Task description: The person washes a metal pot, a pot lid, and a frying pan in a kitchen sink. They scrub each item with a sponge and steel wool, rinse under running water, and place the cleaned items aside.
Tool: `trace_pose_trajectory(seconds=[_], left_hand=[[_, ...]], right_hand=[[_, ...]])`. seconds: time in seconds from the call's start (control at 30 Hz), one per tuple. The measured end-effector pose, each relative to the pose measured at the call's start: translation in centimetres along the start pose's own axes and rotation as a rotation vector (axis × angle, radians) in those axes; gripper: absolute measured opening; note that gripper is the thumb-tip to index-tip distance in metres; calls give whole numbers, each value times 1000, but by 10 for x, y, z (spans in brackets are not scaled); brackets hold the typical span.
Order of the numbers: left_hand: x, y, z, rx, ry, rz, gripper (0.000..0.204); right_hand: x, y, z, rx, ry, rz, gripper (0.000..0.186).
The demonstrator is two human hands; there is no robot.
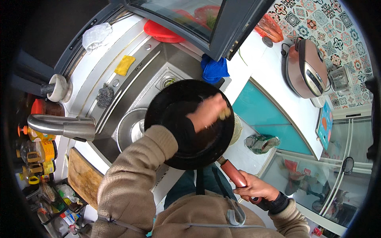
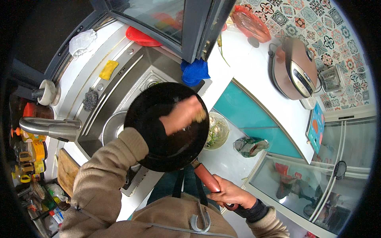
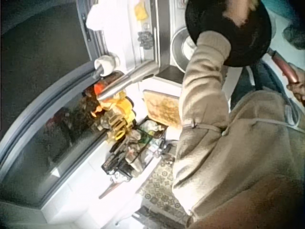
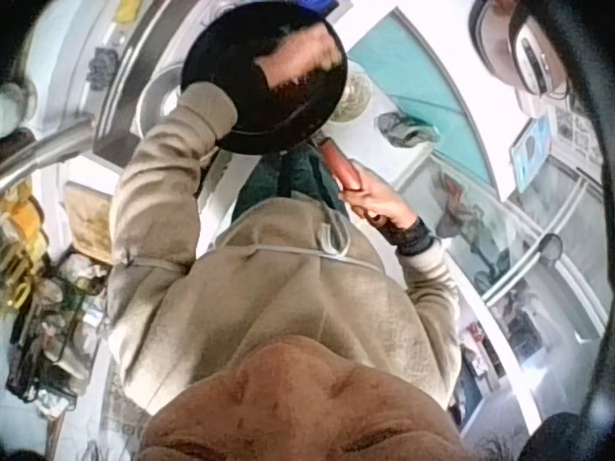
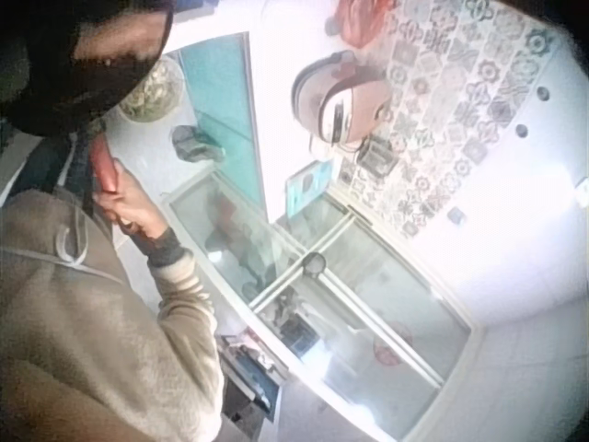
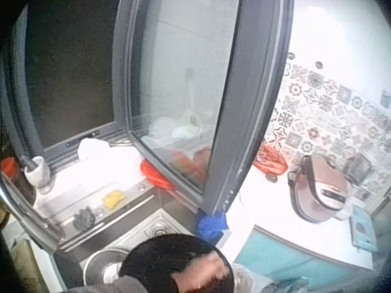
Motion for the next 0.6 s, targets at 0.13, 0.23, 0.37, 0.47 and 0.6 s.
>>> trace_pose_trajectory(seconds=[0.13, 0.23, 0.37, 0.47, 0.6], left_hand=[[-22, -77, 7, 15, 190, 855, 3], [-32, -117, -42, -305, -144, 1062, 11], [-32, -89, -115, -636, -620, 854, 26], [-43, -72, -116, -388, -665, 535, 38], [-67, -57, -67, -52, -757, 273, 31]], right_hand=[[3, 1, 0, 3, 1, -16, 33], [1, 0, 0, 42, -44, -73, 33], [1, -4, 0, 28, -10, 10, 32], [1, -5, 2, 14, -20, -53, 34], [7, -5, 7, -1, 20, -100, 37]])
Point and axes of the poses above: each hand's wrist, its own z-axis towards the middle knuckle, its own y-axis out of the palm, x = y × z, the point moved 3 cm from there along z, towards the middle knuckle, and after that the axes turned 12 degrees about -z, right-handed, at the moved point
